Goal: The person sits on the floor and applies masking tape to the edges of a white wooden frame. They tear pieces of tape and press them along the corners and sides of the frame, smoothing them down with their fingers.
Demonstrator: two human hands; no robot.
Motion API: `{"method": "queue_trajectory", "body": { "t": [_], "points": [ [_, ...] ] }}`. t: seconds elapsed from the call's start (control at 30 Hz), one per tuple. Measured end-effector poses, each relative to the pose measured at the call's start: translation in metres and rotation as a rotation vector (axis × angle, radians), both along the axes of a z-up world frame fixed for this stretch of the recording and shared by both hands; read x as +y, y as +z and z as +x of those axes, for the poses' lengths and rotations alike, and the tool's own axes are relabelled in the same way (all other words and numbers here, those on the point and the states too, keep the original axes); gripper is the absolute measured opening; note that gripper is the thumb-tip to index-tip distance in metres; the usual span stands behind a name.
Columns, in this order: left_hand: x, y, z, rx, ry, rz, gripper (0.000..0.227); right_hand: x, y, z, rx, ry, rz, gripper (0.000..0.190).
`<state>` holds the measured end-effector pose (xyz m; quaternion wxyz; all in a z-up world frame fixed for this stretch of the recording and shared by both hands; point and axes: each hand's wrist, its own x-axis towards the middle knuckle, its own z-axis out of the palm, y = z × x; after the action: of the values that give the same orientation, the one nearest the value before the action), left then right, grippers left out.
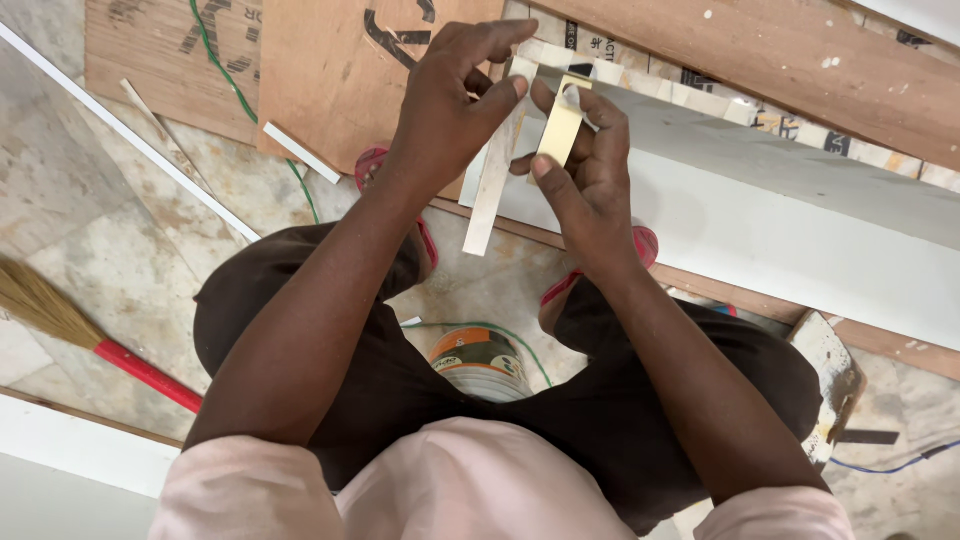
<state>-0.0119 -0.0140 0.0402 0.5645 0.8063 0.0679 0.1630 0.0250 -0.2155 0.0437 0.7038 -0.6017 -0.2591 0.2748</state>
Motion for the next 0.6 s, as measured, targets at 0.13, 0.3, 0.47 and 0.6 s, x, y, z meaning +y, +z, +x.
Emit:
{"method": "queue_trajectory", "body": {
  "t": [0.13,0.3,0.47,0.6],
  "points": [
    [0.004,-0.005,0.002,0.033,-0.036,-0.127,0.042,0.001,0.007,0.001,-0.048,-0.001,-0.079,0.058],
    [0.004,-0.007,0.007,0.133,-0.028,-0.272,0.040,0.003,0.014,-0.001,-0.143,-0.019,-0.147,0.055],
    [0.005,-0.005,0.008,0.115,-0.049,-0.302,0.039,0.007,0.015,-0.003,-0.213,-0.056,-0.192,0.054],
    [0.004,-0.004,0.007,0.109,-0.046,-0.287,0.039,0.009,0.015,-0.005,-0.261,-0.069,-0.196,0.053]
  ]
}}
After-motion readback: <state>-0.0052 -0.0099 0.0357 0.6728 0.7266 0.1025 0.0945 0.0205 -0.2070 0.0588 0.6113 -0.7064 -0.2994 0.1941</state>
